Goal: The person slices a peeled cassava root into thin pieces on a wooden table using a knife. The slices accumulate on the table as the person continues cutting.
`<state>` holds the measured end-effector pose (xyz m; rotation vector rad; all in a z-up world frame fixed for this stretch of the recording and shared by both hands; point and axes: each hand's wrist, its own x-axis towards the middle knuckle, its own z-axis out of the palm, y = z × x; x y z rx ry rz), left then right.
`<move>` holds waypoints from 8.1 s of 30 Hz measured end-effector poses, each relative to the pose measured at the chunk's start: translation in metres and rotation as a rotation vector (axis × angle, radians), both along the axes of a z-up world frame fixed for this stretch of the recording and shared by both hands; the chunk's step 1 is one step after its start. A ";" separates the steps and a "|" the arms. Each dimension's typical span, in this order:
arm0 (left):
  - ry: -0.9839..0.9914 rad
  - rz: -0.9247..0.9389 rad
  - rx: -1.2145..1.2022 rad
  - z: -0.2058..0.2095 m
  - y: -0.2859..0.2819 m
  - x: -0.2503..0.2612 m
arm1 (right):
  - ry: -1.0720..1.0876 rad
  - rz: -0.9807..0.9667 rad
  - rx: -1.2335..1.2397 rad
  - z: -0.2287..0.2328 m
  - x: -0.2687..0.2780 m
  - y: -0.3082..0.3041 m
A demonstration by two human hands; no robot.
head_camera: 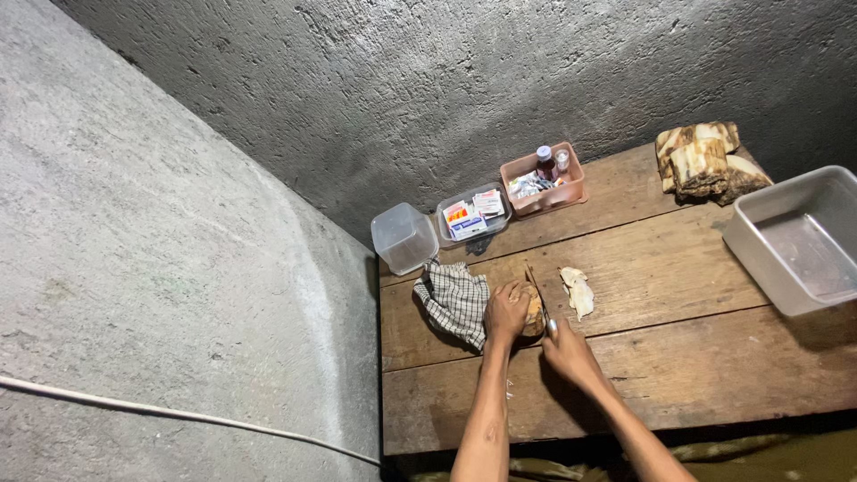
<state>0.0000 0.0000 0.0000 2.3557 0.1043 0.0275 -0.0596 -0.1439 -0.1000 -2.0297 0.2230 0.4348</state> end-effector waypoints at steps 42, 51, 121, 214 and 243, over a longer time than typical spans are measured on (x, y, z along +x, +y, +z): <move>-0.060 0.032 -0.123 -0.020 0.010 0.011 | -0.233 -0.069 0.094 0.048 -0.018 0.011; -0.101 0.023 -0.080 -0.034 0.013 0.015 | -0.176 -0.064 -0.032 0.024 -0.042 0.007; 0.034 0.003 -0.134 -0.024 0.013 0.014 | -0.148 -0.028 0.042 0.034 -0.014 0.013; -0.105 -0.210 0.267 -0.004 0.005 0.024 | -0.189 -0.082 0.101 0.031 -0.040 -0.024; -0.083 0.032 0.168 0.003 -0.013 0.015 | -0.225 -0.138 0.079 0.031 -0.021 0.009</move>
